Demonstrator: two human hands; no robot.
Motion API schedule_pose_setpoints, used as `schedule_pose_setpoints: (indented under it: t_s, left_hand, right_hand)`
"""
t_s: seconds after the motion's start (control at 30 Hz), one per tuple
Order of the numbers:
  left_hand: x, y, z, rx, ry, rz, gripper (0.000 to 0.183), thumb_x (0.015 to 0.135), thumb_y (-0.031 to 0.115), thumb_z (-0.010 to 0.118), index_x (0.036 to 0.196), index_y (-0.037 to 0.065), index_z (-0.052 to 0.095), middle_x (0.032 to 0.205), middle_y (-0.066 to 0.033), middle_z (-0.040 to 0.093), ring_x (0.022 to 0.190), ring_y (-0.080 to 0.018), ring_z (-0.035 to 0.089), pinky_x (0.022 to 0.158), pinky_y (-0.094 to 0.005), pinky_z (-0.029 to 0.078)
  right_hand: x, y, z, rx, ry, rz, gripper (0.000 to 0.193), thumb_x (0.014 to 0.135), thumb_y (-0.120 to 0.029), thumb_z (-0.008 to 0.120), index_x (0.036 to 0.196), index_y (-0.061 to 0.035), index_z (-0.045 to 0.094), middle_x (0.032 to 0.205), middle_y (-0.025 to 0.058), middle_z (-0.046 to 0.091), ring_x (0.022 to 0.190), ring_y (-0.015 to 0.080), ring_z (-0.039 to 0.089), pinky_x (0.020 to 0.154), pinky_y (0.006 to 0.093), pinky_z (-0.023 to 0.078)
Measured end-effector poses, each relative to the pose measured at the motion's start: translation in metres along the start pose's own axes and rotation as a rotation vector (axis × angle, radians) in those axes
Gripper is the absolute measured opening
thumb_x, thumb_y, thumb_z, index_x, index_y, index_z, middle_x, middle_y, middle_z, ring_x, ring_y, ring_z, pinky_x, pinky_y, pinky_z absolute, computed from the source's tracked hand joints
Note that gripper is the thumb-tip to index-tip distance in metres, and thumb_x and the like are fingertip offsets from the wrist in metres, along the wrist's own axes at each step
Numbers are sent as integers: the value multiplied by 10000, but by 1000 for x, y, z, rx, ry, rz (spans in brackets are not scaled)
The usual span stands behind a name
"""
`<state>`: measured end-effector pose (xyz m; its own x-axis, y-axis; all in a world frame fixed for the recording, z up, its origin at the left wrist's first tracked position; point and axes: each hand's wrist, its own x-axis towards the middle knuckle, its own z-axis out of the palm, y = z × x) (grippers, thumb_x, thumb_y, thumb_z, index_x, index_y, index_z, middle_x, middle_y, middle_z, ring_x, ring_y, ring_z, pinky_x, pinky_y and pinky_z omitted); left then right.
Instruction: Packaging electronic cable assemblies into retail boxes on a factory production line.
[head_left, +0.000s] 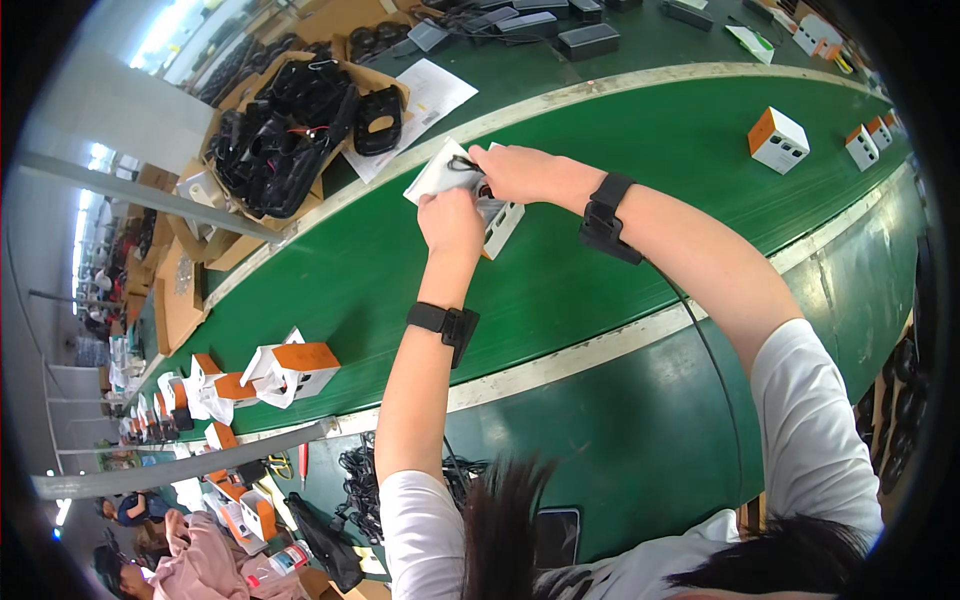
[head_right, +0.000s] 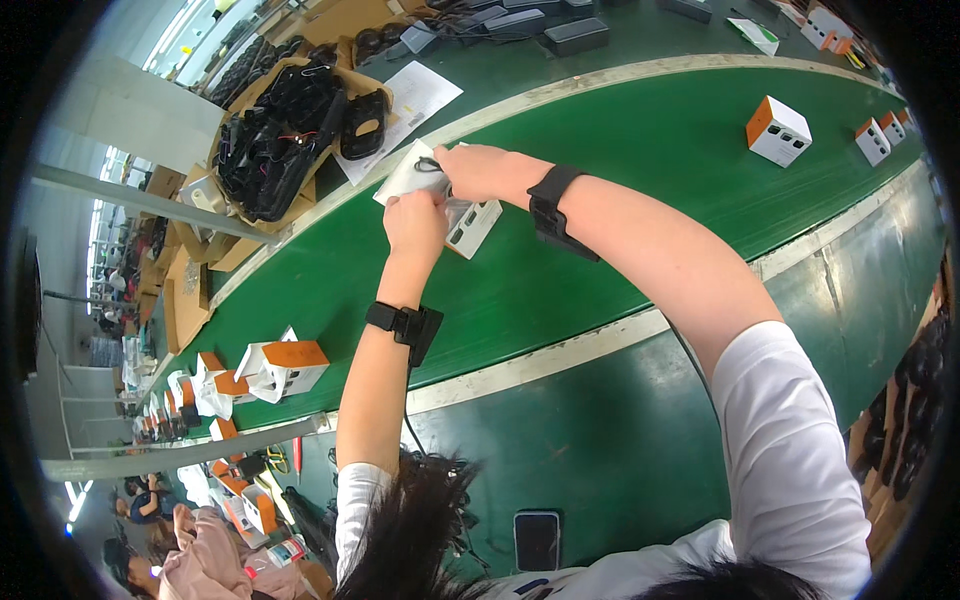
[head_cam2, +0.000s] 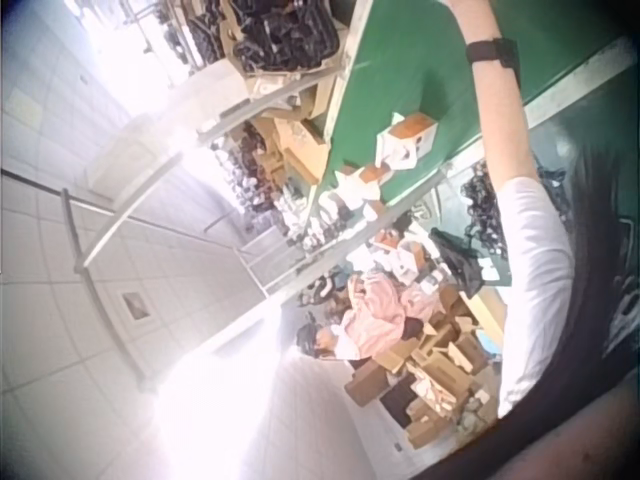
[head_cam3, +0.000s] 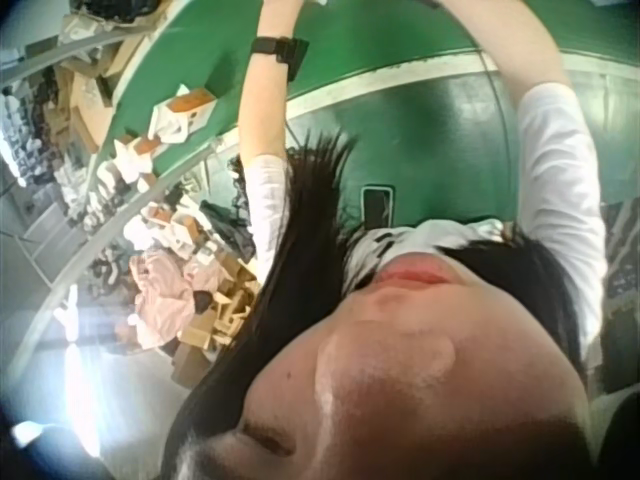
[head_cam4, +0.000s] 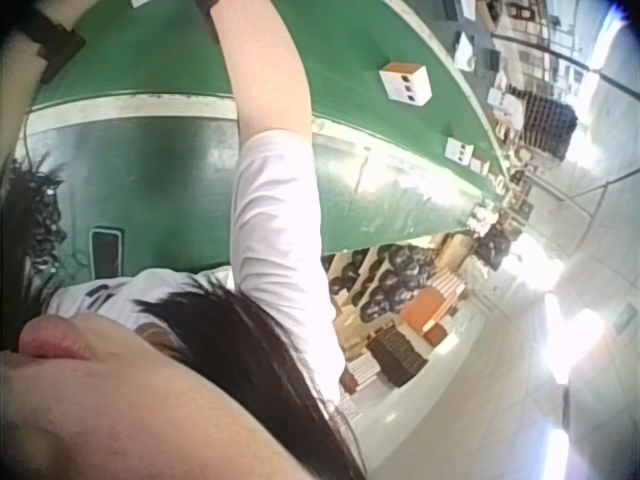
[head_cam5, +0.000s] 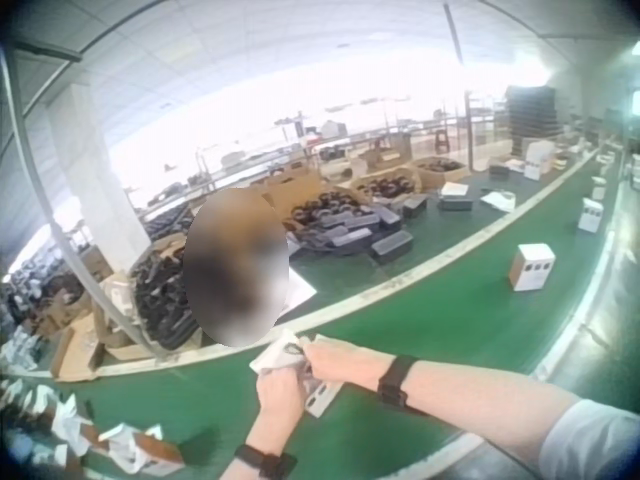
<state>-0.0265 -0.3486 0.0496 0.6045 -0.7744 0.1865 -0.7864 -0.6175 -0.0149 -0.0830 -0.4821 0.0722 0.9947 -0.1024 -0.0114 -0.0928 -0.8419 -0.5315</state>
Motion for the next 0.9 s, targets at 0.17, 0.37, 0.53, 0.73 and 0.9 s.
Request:
schedule_pose_setpoints:
  t_s: [0.17, 0.37, 0.53, 0.73, 0.9]
  left_hand:
    - [-3, 5, 11, -82, 240, -61, 88, 670, 118, 598, 639, 122, 680, 694, -81, 627, 659, -255, 592, 709, -352, 385]
    - [-14, 21, 5, -54, 428, -57, 38, 646, 132, 642, 639, 125, 680, 658, -14, 602, 737, -199, 546, 798, -378, 330]
    - [-16, 19, 6, -95, 490, -26, 24, 619, 139, 688, 627, 120, 675, 653, 25, 596, 785, -179, 509, 842, -402, 306]
    - [-17, 22, 8, -226, 503, 57, 36, 627, 126, 697, 624, 111, 665, 673, 24, 612, 786, -167, 516, 836, -393, 303]
    - [-18, 30, 9, -201, 503, -11, 59, 639, 131, 692, 690, 110, 672, 738, 9, 620, 813, -169, 522, 839, -393, 305]
  right_hand:
    - [-1, 4, -5, -32, -83, -94, 173, 775, -84, 520, 912, 9, 568, 827, 190, 598, 747, 363, 591, 667, 425, 454]
    - [0, 23, 16, -123, 92, -107, 159, 770, -42, 503, 898, -31, 597, 809, 153, 602, 771, 347, 596, 664, 427, 459]
    - [1, 21, -1, -90, 37, -258, 204, 730, -16, 541, 918, -55, 611, 821, 145, 616, 748, 326, 601, 635, 403, 469]
    - [10, 23, -6, -242, 102, -336, 117, 677, -30, 573, 775, -47, 634, 798, 104, 594, 748, 295, 589, 621, 387, 467]
    - [4, 36, 14, -303, 250, -505, 88, 698, -30, 559, 752, -37, 627, 791, 103, 543, 818, 279, 565, 641, 387, 456]
